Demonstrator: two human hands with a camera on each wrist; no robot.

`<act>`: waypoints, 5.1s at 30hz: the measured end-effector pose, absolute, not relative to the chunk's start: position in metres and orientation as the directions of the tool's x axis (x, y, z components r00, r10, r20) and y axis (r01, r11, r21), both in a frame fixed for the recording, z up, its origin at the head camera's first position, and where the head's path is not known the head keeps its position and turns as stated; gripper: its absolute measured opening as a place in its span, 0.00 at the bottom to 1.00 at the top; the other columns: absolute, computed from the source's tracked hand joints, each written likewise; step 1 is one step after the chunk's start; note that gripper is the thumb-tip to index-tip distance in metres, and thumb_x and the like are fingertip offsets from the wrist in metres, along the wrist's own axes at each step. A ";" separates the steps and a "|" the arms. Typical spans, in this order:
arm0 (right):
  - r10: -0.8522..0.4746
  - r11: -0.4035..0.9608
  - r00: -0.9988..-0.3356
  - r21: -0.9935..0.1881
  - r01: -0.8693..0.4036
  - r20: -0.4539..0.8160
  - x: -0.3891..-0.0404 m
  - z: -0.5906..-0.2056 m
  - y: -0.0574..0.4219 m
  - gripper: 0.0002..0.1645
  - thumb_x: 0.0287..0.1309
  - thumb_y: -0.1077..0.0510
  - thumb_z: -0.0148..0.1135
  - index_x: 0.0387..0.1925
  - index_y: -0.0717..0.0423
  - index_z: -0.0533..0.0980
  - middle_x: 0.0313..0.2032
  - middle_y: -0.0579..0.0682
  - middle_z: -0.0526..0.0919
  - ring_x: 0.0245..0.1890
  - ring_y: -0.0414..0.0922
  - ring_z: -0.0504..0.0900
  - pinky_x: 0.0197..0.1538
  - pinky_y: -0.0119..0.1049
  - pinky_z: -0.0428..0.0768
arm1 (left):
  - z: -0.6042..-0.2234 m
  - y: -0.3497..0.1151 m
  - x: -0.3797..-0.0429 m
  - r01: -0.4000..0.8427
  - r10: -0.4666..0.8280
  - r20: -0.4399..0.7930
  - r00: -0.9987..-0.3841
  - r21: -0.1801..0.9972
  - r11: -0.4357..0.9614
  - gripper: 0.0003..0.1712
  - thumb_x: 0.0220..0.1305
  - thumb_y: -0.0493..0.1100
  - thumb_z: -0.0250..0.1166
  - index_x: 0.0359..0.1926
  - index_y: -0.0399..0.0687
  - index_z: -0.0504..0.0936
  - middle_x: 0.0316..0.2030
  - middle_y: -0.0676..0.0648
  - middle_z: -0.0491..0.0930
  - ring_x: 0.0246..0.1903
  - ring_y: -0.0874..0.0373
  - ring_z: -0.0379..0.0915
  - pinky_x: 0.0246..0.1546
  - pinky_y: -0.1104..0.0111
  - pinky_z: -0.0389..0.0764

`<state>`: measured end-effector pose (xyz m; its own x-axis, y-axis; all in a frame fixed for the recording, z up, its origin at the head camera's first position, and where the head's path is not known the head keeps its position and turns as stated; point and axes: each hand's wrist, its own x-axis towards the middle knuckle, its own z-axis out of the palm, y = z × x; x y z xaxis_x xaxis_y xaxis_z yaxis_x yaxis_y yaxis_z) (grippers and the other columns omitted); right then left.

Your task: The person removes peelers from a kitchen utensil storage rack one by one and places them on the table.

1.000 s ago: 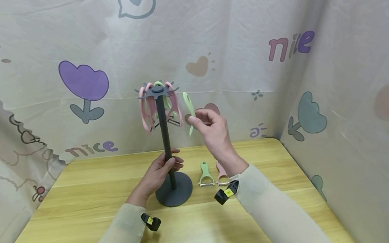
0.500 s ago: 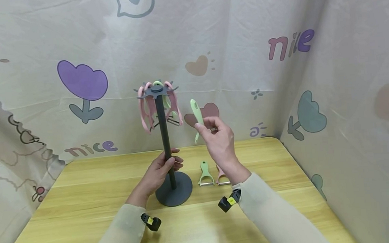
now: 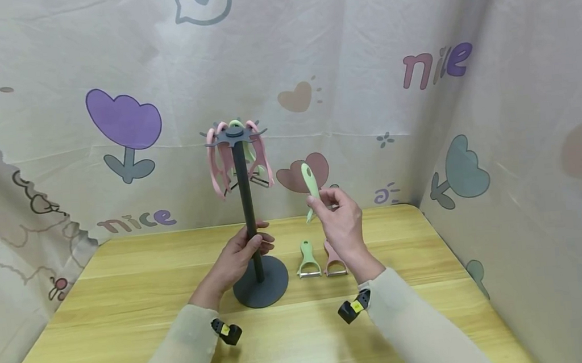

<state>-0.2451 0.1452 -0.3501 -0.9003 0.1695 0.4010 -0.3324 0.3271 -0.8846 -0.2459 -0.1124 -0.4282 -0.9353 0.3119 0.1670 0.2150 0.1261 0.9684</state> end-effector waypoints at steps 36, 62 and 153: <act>0.296 0.583 -0.909 -0.809 -0.073 0.295 -0.264 -0.430 0.209 0.21 0.69 0.42 0.68 0.48 0.56 0.82 0.42 0.56 0.88 0.40 0.51 0.84 0.42 0.38 0.77 | -0.431 -0.113 -0.248 0.219 0.307 0.172 -0.936 0.968 0.125 0.22 0.84 0.47 0.52 0.73 0.51 0.71 0.56 0.42 0.83 0.57 0.48 0.82 0.66 0.51 0.79; 0.295 0.816 -0.950 -0.543 0.198 0.097 -0.278 -0.471 0.280 0.22 0.69 0.44 0.61 0.44 0.61 0.78 0.36 0.60 0.85 0.34 0.55 0.81 0.33 0.44 0.72 | -0.429 -0.112 -0.248 0.201 0.302 0.155 -0.941 0.971 0.127 0.20 0.84 0.47 0.53 0.71 0.55 0.72 0.56 0.43 0.83 0.57 0.48 0.82 0.68 0.50 0.78; 0.272 0.859 -0.960 -0.466 0.210 0.068 -0.276 -0.481 0.284 0.32 0.71 0.43 0.59 0.53 0.71 0.77 0.46 0.71 0.83 0.46 0.67 0.80 0.46 0.60 0.78 | -0.428 -0.116 -0.248 0.224 0.351 0.178 -0.919 0.970 0.093 0.25 0.84 0.48 0.54 0.76 0.52 0.69 0.58 0.38 0.82 0.58 0.47 0.83 0.67 0.54 0.79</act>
